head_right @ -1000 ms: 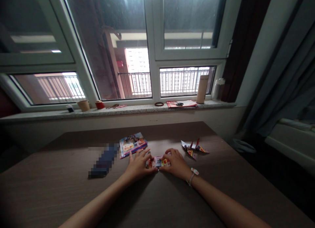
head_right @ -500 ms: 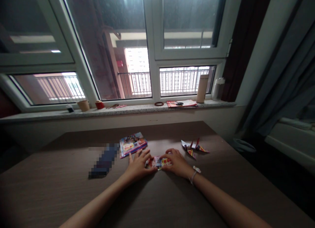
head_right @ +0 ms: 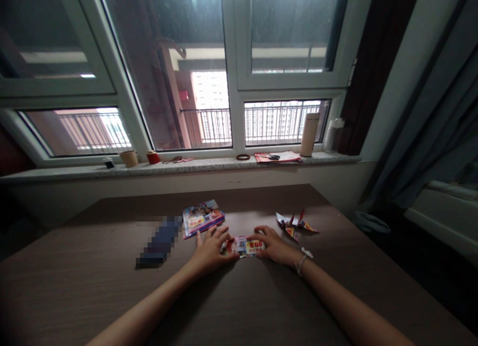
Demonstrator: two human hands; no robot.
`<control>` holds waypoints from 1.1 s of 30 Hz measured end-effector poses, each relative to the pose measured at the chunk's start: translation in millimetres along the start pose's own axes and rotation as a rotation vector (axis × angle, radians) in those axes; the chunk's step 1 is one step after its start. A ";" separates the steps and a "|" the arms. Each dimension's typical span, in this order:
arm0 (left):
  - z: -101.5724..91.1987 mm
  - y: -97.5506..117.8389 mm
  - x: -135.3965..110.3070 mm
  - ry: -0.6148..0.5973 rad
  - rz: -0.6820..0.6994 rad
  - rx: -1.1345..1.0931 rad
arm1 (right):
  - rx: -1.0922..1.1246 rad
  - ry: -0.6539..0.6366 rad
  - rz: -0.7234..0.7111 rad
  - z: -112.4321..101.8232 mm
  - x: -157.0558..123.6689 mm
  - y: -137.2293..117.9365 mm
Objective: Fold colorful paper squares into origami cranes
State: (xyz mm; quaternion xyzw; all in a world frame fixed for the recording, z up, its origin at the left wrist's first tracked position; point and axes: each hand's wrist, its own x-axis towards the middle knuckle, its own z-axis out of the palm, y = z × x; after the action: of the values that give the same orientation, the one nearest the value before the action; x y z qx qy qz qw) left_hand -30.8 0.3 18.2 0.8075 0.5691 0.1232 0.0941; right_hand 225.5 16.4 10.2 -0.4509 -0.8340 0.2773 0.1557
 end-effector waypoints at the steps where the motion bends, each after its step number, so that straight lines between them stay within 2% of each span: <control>1: -0.1 0.1 -0.1 -0.001 0.002 0.001 | 0.006 -0.011 0.004 -1.6 -0.8 -0.1; 16: -2.0 1.0 -1.8 0.009 0.009 0.003 | 0.084 -0.123 -0.030 -17.4 -7.1 1.9; 20: -1.2 0.1 -3.6 0.025 0.026 0.003 | 0.103 -0.119 -0.020 -16.8 -7.8 2.1; 24: -0.3 -1.6 -5.5 0.042 0.046 -0.016 | 0.012 -0.016 0.012 -8.9 -11.1 -5.3; 28: -2.8 -1.5 -5.5 0.064 0.042 -0.064 | -0.256 0.255 0.049 2.3 -13.0 -12.4; 33: -6.8 -0.5 -5.0 0.064 0.088 -0.092 | -0.381 0.375 0.075 4.7 -9.8 -12.4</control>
State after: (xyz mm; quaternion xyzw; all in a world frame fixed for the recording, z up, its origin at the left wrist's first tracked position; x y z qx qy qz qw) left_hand -34.9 -4.2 24.1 0.8221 0.5297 0.1789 0.1074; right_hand 220.2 1.2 13.8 -0.5463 -0.8103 0.0324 0.2095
